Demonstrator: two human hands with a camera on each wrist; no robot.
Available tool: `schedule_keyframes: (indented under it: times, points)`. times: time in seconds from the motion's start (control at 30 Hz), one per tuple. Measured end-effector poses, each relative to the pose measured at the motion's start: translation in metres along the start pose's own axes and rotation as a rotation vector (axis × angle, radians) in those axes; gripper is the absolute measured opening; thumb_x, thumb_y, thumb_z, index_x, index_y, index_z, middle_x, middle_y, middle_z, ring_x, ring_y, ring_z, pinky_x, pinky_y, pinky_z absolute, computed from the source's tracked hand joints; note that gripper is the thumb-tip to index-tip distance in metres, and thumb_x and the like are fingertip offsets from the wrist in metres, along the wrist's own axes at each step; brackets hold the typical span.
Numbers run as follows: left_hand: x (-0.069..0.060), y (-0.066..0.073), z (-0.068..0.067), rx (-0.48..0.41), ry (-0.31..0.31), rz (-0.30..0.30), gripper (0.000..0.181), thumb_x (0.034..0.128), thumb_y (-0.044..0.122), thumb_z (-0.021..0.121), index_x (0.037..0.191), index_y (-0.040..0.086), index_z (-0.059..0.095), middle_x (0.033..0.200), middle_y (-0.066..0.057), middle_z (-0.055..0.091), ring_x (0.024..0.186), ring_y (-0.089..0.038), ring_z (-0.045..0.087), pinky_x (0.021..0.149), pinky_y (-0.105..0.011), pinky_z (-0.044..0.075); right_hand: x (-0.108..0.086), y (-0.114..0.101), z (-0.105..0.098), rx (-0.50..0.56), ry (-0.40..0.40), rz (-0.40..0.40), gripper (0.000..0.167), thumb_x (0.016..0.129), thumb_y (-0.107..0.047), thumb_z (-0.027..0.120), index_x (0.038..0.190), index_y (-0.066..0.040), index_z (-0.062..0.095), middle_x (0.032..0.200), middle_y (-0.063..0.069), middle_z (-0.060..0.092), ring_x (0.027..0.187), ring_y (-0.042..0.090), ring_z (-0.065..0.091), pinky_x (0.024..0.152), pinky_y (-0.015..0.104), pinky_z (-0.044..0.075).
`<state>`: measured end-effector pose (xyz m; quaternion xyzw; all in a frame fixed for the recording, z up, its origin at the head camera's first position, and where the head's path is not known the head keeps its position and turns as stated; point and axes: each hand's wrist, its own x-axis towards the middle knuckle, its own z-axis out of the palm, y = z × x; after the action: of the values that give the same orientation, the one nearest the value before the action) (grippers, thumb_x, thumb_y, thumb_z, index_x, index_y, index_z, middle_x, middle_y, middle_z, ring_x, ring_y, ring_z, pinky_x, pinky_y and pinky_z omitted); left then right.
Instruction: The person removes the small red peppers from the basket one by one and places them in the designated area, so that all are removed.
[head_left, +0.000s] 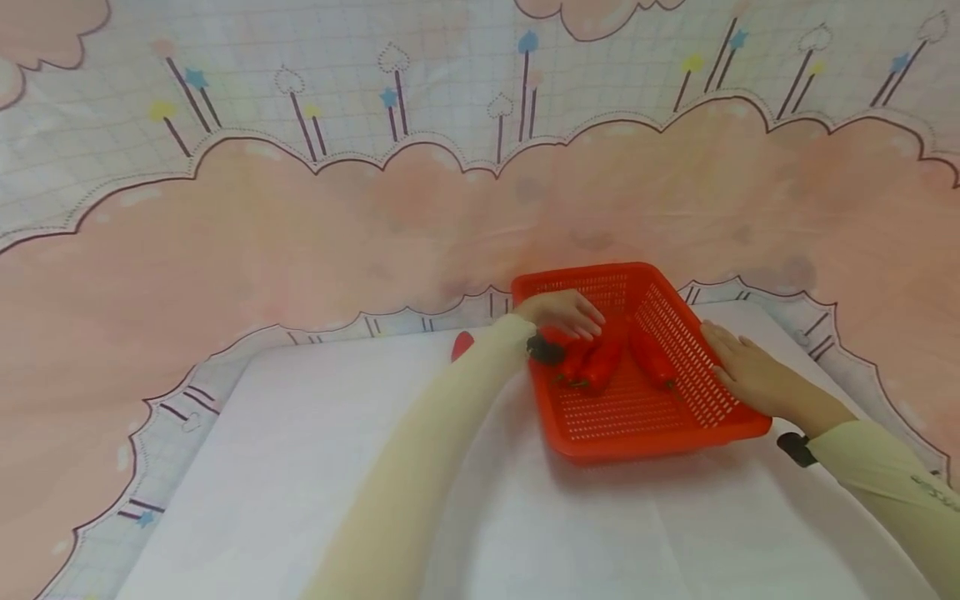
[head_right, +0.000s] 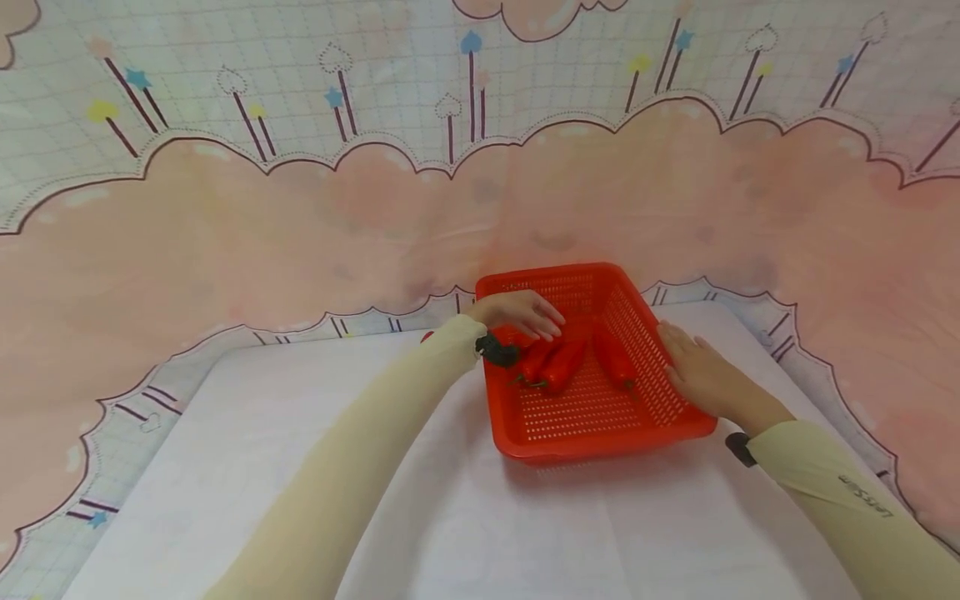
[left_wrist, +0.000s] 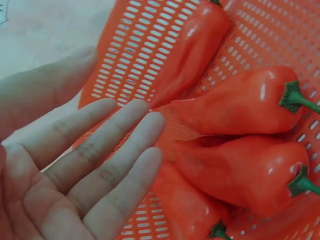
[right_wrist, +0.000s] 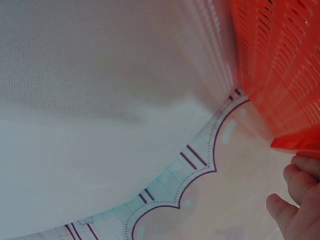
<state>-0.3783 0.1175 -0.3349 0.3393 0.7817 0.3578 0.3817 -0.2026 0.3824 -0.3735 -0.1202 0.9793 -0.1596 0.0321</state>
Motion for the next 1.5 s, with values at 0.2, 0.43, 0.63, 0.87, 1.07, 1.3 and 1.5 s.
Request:
schedule_keyframes:
  times: [0.2,0.43,0.63,0.87,1.07,1.3,1.5]
  points:
    - [0.006,-0.005,0.007,0.049,0.007,-0.005,0.042,0.0926,0.010,0.057,0.131,-0.004,0.050,0.127,-0.018,0.060,0.115,-0.026,0.060,0.097,-0.032,0.049,0.001,0.000,0.000,0.002,-0.009,0.009,0.067,0.097,-0.016,0.042,0.148,0.006,0.005,0.153,0.031,0.010,0.141,0.046,0.011,0.113,0.063,0.007]
    - [0.005,-0.006,0.015,0.053,0.054,-0.058,0.039,0.0905,0.010,0.061,0.127,-0.003,0.056,0.121,-0.016,0.063,0.109,-0.025,0.063,0.095,-0.034,0.050,-0.001,-0.001,0.000,0.013,0.000,0.008,0.067,0.097,-0.016,0.042,0.148,0.005,0.004,0.153,0.030,0.010,0.141,0.046,0.011,0.113,0.062,0.007]
    - [0.009,-0.008,0.018,0.076,0.052,-0.077,0.038,0.0906,0.011,0.061,0.126,-0.003,0.057,0.119,-0.015,0.064,0.106,-0.024,0.064,0.094,-0.031,0.051,-0.001,-0.001,0.000,0.012,0.000,0.006,0.068,0.097,-0.015,0.043,0.148,0.005,0.003,0.153,0.030,0.009,0.141,0.045,0.010,0.113,0.062,0.007]
    - [0.011,-0.009,0.021,0.118,0.011,-0.091,0.040,0.0914,0.011,0.060,0.128,-0.004,0.054,0.124,-0.017,0.062,0.112,-0.024,0.061,0.092,-0.027,0.051,-0.001,-0.001,0.000,0.011,-0.006,0.011,0.070,0.096,-0.016,0.044,0.148,0.005,0.002,0.153,0.030,0.009,0.141,0.045,0.010,0.113,0.062,0.006]
    - [0.012,-0.009,0.024,0.124,0.028,-0.100,0.039,0.0902,0.011,0.062,0.126,-0.002,0.057,0.125,-0.014,0.061,0.098,-0.016,0.060,0.093,-0.026,0.051,-0.001,0.000,0.000,0.010,-0.006,0.012,0.070,0.097,-0.017,0.044,0.148,0.004,0.002,0.153,0.029,0.009,0.141,0.045,0.010,0.113,0.062,0.006]
    - [0.015,-0.012,0.027,0.115,0.035,-0.096,0.040,0.0905,0.011,0.061,0.127,-0.002,0.055,0.131,-0.013,0.057,0.107,-0.017,0.057,0.099,-0.029,0.048,0.000,0.001,0.001,0.016,-0.012,0.017,0.070,0.097,-0.018,0.044,0.149,0.004,0.003,0.154,0.028,0.008,0.141,0.044,0.009,0.114,0.062,0.005]
    - [0.020,-0.015,0.030,0.027,0.033,-0.117,0.042,0.0903,0.010,0.061,0.129,-0.003,0.053,0.131,-0.016,0.056,0.113,-0.025,0.060,0.098,-0.032,0.048,0.000,0.000,0.001,0.008,-0.011,0.019,0.070,0.096,-0.016,0.045,0.148,0.004,0.004,0.154,0.029,0.009,0.141,0.045,0.010,0.113,0.063,0.007]
